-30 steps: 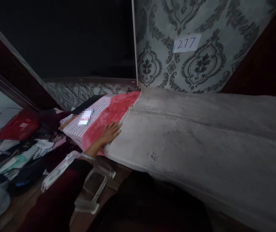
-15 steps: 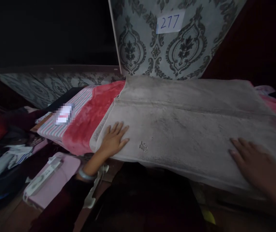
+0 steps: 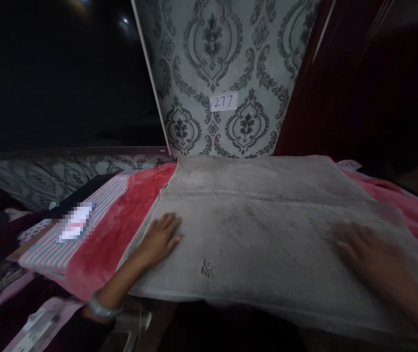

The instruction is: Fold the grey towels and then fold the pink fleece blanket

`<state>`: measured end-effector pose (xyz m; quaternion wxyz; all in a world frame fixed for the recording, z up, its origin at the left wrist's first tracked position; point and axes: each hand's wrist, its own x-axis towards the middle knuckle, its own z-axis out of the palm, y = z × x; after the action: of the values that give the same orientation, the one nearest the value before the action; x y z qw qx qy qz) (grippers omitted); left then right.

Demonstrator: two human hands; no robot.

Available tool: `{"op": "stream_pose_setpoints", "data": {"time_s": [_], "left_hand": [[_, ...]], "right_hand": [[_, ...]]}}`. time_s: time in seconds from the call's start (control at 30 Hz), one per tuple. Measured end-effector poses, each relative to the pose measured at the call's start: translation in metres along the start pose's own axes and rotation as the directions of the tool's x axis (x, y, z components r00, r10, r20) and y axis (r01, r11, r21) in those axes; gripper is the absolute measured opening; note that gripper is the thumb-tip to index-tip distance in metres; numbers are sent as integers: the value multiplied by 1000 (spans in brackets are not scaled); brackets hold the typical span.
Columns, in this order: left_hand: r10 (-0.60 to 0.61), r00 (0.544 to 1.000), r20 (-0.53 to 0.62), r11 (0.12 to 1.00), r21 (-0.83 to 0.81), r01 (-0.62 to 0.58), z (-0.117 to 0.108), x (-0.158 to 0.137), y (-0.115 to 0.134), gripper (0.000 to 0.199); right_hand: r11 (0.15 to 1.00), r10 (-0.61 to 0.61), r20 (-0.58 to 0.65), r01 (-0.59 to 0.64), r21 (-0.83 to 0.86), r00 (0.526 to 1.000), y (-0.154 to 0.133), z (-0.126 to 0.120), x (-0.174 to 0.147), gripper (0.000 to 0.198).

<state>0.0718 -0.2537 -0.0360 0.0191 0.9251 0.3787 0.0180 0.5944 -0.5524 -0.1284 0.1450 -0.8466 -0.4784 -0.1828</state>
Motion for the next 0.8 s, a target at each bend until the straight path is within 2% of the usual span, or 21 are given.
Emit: {"op": "stream_pose_setpoints", "data": {"time_s": [0.1,0.17,0.23,0.33,0.43,0.5,0.6,0.7,0.77,0.8], "left_hand": [[246,966,75,968,-68,-242,-16,63,41,64],[298,952,73,954,-70,-293,-18,98,58,63],[280,957,74,960,-55,-276,-10,119,63,61],[209,977,30,977,-44,-208,10,124,54,61],[122,989,-86,992,-28,-125,23,111,42,59],[77,984,-164,997,-15,-81,23,102,38,55],[50,964,-260,996,-62,-69,9,104,29,41],[63,939,-337,982,-146,-118,-15,130,10,43],[95,948,-304,972,-178,-155,-32,161,-4,45],[119,964,-236,967,-193,-166,-39,179,-9,48]], "right_hand": [[969,-195,67,182,165,979,-90,2,46,64],[940,-295,131,262,219,946,-131,9,70,62],[924,-352,198,307,227,915,-146,18,83,62],[935,-335,237,291,201,912,-127,29,86,63],[967,-228,214,196,162,950,-87,37,75,67],[978,-166,171,141,154,971,-61,40,67,71],[968,-128,78,107,228,989,-26,37,63,72],[941,-51,-51,65,331,997,-5,21,82,56],[930,-21,-150,75,360,989,-6,9,112,50],[925,-39,-177,103,366,983,-14,4,130,52]]}}
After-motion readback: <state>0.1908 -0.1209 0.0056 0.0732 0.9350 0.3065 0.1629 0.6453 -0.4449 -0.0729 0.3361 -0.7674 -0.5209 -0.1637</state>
